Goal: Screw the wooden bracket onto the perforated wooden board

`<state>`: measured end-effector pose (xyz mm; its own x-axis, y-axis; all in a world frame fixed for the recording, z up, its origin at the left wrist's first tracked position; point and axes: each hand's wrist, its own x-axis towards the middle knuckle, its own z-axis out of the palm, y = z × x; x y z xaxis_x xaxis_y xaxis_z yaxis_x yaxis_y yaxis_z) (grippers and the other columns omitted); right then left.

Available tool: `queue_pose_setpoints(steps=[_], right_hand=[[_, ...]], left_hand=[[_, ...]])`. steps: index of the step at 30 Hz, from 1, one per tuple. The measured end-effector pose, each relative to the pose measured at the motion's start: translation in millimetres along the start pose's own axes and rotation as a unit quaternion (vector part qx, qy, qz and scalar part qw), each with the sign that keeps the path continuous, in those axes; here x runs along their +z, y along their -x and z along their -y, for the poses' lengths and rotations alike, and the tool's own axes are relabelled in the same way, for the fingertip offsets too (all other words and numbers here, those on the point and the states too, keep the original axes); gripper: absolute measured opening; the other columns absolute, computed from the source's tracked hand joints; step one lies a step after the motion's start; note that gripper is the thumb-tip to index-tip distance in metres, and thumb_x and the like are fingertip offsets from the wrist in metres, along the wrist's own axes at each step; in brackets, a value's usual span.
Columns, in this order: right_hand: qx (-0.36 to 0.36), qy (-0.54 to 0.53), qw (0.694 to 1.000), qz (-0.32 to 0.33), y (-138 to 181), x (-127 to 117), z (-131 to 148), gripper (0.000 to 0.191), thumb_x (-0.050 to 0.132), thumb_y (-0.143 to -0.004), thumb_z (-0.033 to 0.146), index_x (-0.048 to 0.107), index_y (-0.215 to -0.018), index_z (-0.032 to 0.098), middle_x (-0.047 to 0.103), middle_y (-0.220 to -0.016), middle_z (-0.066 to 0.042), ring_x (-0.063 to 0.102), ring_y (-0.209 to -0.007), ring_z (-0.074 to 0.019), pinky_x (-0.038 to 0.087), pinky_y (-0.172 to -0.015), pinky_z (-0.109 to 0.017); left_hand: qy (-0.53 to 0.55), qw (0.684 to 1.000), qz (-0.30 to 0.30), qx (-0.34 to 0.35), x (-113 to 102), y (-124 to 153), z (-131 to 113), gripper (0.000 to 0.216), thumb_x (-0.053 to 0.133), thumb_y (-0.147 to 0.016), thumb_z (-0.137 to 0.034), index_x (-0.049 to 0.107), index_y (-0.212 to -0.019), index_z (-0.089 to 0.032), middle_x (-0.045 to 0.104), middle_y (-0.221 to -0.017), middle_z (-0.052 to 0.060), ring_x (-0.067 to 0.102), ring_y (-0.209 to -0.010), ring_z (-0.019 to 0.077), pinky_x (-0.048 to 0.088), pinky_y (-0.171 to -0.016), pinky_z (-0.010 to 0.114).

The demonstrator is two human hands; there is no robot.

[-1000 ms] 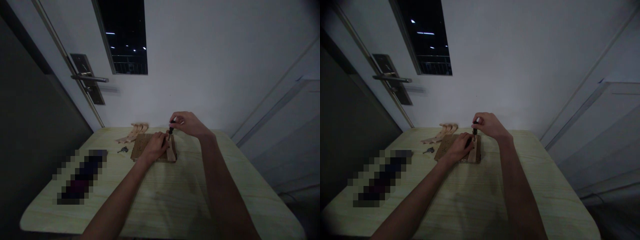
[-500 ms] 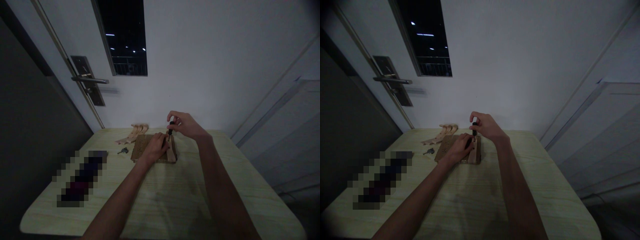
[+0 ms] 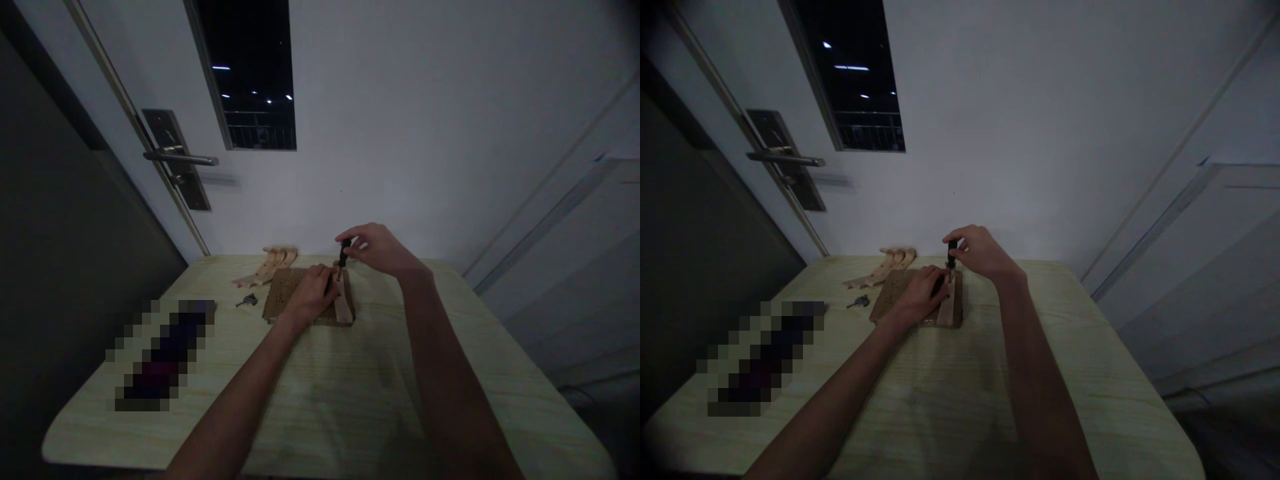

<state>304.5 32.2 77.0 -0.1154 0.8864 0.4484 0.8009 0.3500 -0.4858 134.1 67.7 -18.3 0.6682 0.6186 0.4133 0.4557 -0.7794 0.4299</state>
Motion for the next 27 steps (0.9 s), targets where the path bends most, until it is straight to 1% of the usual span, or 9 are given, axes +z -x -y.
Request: queue_pose_setpoints(steps=[3, 8, 11, 13, 15, 17, 20, 23, 27], right_hand=[[0.0, -0.007, 1.0, 0.01, 0.6, -1.4, -1.9, 0.029, 0.055, -0.077, 0.01, 0.07, -0.101, 0.016, 0.07, -0.093, -0.007, 0.064, -0.07, -0.0132, 0.052, -0.07, -0.027], [-0.007, -0.018, 1.0, 0.015, 0.4, -5.2, 1.8, 0.027, 0.054, -0.076, 0.009, 0.069, -0.097, 0.018, 0.07, -0.089, -0.004, 0.062, -0.068, -0.0119, 0.049, -0.066, -0.025], [-0.011, -0.018, 1.0, 0.007, 0.0, -6.4, 4.4, 0.019, 0.058, -0.077, 0.013, 0.069, -0.091, 0.018, 0.068, -0.078, -0.002, 0.059, -0.065, -0.0112, 0.046, -0.061, -0.023], [-0.002, -0.004, 1.0, -0.002, -0.7, -6.7, 5.0, 0.011, 0.062, -0.076, 0.018, 0.069, -0.084, 0.017, 0.065, -0.07, -0.002, 0.057, -0.062, -0.0113, 0.045, -0.059, -0.023], [0.007, 0.015, 1.0, -0.013, -1.4, -7.0, 5.0, 0.008, 0.066, -0.074, 0.021, 0.069, -0.078, 0.016, 0.062, -0.066, -0.002, 0.055, -0.06, -0.0115, 0.043, -0.058, -0.024], [0.014, 0.021, 1.0, -0.017, -1.8, -7.6, 4.7, 0.008, 0.068, -0.073, 0.022, 0.068, -0.075, 0.015, 0.062, -0.065, -0.002, 0.055, -0.06, -0.0118, 0.043, -0.059, -0.025], [0.022, 0.004, 1.0, -0.005, -1.5, -8.3, 4.2, 0.009, 0.068, -0.072, 0.025, 0.066, -0.073, 0.015, 0.064, -0.067, -0.002, 0.057, -0.062, -0.0122, 0.043, -0.061, -0.025], [0.035, 0.001, 0.999, -0.009, -0.9, -7.0, 4.0, 0.014, 0.069, -0.072, 0.028, 0.064, -0.071, 0.015, 0.065, -0.071, -0.003, 0.057, -0.061, -0.012, 0.043, -0.06, -0.026], [0.018, -0.001, 1.0, -0.011, -1.4, -2.7, 4.7, 0.02, 0.07, -0.071, 0.032, 0.059, -0.066, 0.016, 0.06, -0.064, 0.0, 0.054, -0.058, -0.0112, 0.041, -0.056, -0.024]], left_hand=[[0.001, 1.0, -0.002, 0.005, 1.0, 0.2, 1.0, 0.025, 0.046, -0.088, -0.021, 0.052, -0.111, -0.015, 0.056, -0.104, 0.009, 0.052, -0.099, 0.0215, 0.044, -0.091, 0.037], [0.001, 1.0, -0.006, 0.009, 1.5, 0.9, 1.7, 0.025, 0.047, -0.088, -0.022, 0.052, -0.111, -0.015, 0.056, -0.105, 0.009, 0.051, -0.101, 0.0218, 0.043, -0.092, 0.038], [-0.001, 1.0, -0.005, 0.008, 1.3, 1.2, 2.0, 0.025, 0.047, -0.088, -0.021, 0.053, -0.111, -0.014, 0.055, -0.105, 0.009, 0.051, -0.101, 0.022, 0.043, -0.092, 0.037], [-0.001, 1.0, -0.005, 0.008, 1.5, 1.0, 2.4, 0.025, 0.048, -0.087, -0.021, 0.053, -0.111, -0.014, 0.055, -0.105, 0.009, 0.051, -0.1, 0.0222, 0.044, -0.091, 0.037], [0.002, 1.0, -0.005, 0.009, 1.9, 0.8, 2.7, 0.025, 0.048, -0.087, -0.021, 0.053, -0.11, -0.014, 0.055, -0.105, 0.009, 0.051, -0.1, 0.022, 0.044, -0.091, 0.037], [0.005, 1.0, -0.007, 0.012, 2.3, 0.6, 2.7, 0.024, 0.048, -0.088, -0.022, 0.053, -0.11, -0.015, 0.056, -0.104, 0.009, 0.051, -0.099, 0.0215, 0.043, -0.092, 0.037], [0.004, 1.0, -0.01, 0.007, 2.0, 0.8, 1.7, 0.023, 0.047, -0.088, -0.022, 0.053, -0.109, -0.015, 0.056, -0.104, 0.009, 0.051, -0.1, 0.0214, 0.043, -0.092, 0.038], [0.002, 1.0, -0.002, -0.001, 0.4, 1.1, 0.2, 0.022, 0.047, -0.088, -0.022, 0.054, -0.107, -0.015, 0.056, -0.104, 0.009, 0.051, -0.099, 0.0219, 0.044, -0.091, 0.039], [0.003, 1.0, 0.0, 0.001, -0.7, 0.2, -0.8, 0.021, 0.047, -0.088, -0.022, 0.054, -0.107, -0.016, 0.056, -0.102, 0.008, 0.052, -0.098, 0.0218, 0.045, -0.089, 0.039]])
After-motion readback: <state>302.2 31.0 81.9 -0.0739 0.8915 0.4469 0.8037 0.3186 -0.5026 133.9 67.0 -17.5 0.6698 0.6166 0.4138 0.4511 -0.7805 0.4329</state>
